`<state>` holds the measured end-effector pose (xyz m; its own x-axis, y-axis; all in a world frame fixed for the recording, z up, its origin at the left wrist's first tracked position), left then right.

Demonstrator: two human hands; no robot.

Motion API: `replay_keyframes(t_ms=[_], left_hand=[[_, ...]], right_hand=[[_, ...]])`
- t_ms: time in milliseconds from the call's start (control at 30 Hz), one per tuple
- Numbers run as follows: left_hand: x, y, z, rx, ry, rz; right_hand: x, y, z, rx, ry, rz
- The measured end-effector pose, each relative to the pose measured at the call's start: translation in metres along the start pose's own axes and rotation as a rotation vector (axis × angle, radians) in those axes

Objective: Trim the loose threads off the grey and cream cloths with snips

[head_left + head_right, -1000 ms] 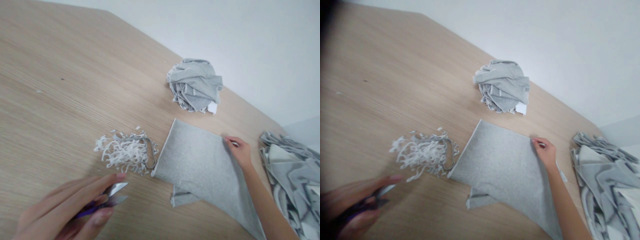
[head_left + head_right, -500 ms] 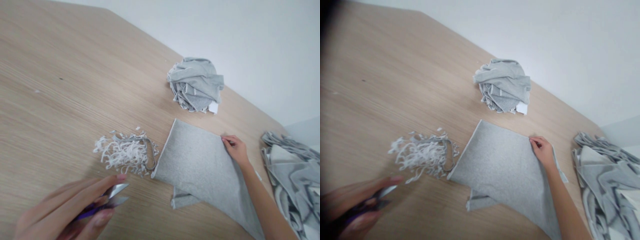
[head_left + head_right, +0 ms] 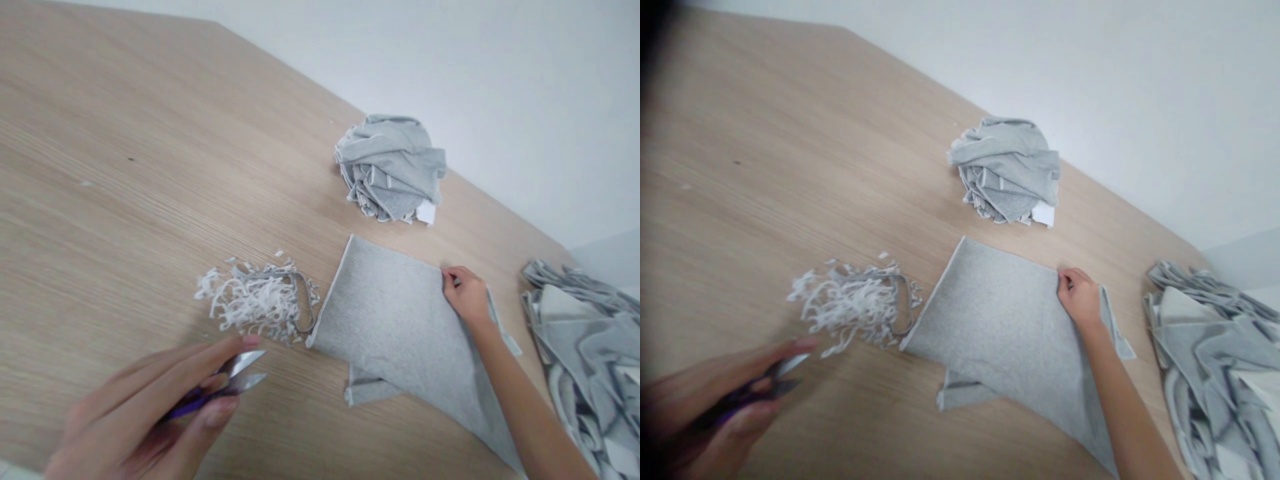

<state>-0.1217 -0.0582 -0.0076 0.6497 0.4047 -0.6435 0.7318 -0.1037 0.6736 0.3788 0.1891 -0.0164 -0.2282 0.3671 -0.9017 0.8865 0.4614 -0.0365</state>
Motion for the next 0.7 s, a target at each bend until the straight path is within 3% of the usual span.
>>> replay_keyframes(t_ms=[233, 467, 567, 700], left_hand=[[-0.006, 0.011, -0.008, 0.049, -0.01, -0.037], [-0.007, 0.013, -0.009, 0.076, -0.018, -0.041], [-0.006, 0.011, -0.008, 0.068, -0.026, -0.055], [-0.005, 0.001, -0.004, 0.068, -0.019, -0.016]], right_hand=[[-0.006, 0.001, 0.001, 0.1, 0.095, 0.035], [-0.06, -0.007, 0.003, 0.272, 0.356, 0.008], [-0.08, -0.037, -0.01, 0.256, 0.388, -0.035], [-0.08, -0.126, -0.038, 0.097, 0.366, -0.266]])
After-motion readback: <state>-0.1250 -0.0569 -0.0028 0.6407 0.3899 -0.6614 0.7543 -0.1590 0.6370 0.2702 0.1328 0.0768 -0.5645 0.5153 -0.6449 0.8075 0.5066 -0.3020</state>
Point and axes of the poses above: each hand's wrist, its own z-axis away from the middle knuckle, its own x-axis out of the palm, y = z × x, the point moved 4 cm from there along -z, towards the middle knuckle, and after that the axes turned 11 degrees about -x, right-handed, at the moved point
